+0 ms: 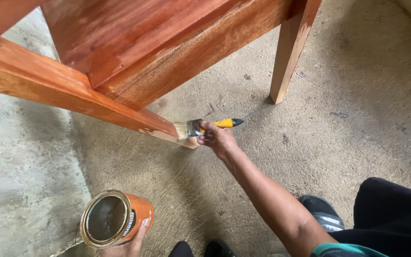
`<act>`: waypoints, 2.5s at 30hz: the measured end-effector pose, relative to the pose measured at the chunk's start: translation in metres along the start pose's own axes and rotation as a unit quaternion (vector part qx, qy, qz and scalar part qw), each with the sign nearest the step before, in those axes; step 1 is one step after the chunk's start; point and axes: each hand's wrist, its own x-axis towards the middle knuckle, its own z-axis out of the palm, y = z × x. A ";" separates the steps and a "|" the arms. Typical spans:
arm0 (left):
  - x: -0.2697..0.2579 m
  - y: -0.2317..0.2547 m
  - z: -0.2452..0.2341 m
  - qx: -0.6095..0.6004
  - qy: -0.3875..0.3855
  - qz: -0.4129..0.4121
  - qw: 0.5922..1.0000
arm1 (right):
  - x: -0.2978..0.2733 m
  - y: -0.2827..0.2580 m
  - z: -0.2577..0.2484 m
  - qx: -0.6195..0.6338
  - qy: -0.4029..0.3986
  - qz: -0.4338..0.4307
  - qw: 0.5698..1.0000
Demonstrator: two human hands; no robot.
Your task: The person applies varnish or stain to a wooden chair using a paintbrush.
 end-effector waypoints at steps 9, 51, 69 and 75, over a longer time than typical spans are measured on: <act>0.000 0.019 0.015 -0.014 0.060 0.019 0.998 | -0.025 0.002 0.013 -0.392 0.058 -0.204 0.895; -0.003 -0.026 0.007 0.006 0.025 -0.011 1.000 | 0.016 0.009 -0.022 -0.433 0.106 -0.115 0.888; -0.001 -0.033 0.005 0.044 -0.008 -0.064 0.997 | 0.018 -0.004 -0.032 -0.098 -0.016 -0.057 0.993; 0.004 -0.023 0.011 0.072 0.011 -0.057 0.996 | 0.019 0.013 -0.036 -0.352 0.045 -0.109 0.929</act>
